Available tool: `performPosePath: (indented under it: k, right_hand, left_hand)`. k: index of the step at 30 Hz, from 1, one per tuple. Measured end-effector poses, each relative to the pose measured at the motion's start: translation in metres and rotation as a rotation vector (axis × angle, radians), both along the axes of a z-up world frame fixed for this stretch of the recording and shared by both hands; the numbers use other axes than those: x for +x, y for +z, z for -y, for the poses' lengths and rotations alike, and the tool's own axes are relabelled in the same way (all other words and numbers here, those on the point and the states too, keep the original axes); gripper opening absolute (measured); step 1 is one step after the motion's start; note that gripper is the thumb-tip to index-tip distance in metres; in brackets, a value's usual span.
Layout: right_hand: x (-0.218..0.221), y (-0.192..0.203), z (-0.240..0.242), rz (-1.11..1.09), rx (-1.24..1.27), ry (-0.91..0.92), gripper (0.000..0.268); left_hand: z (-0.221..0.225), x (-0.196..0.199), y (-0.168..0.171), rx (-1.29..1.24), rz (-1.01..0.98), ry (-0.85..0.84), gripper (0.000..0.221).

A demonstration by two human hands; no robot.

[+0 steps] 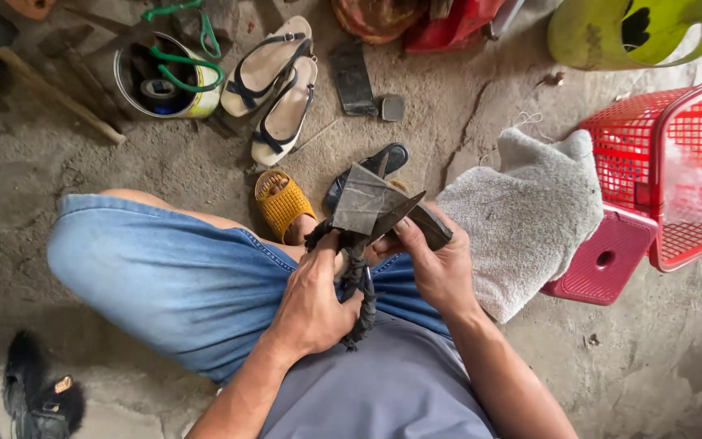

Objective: Cutting a piece of thick black material using large metal shears for shoe repair

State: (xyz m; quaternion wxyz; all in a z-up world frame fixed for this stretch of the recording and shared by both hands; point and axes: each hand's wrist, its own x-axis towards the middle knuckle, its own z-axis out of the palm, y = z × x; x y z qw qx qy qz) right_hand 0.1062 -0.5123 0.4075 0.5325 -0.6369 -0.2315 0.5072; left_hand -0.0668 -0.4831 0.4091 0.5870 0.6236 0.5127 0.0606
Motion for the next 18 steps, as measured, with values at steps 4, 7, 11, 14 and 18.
performPosePath:
  k: [4, 7, 11, 14, 18]
  right_hand:
    - [0.011, 0.005, -0.004, 0.084, -0.050, 0.139, 0.010]
    - [0.017, 0.005, -0.002, 0.115, -0.048, 0.174, 0.012]
    - [0.025, 0.003, 0.009, 0.126, -0.042, 0.144, 0.012]
    - [0.029, 0.007, 0.018, 0.141, -0.013, 0.123, 0.012]
    - [0.030, 0.018, 0.026, 0.132, 0.040, 0.081, 0.012]
  left_hand:
    - [0.008, 0.002, -0.016, -0.158, -0.003, -0.011, 0.082]
    - [0.013, 0.005, -0.016, -0.171, -0.006, -0.010, 0.077]
    - [0.025, 0.018, -0.018, 0.008, 0.013, 0.048, 0.058]
    - [0.040, 0.021, -0.027, 0.216, 0.031, 0.035, 0.062]
    - [0.040, 0.029, -0.007, 0.355, 0.068, 0.039, 0.050]
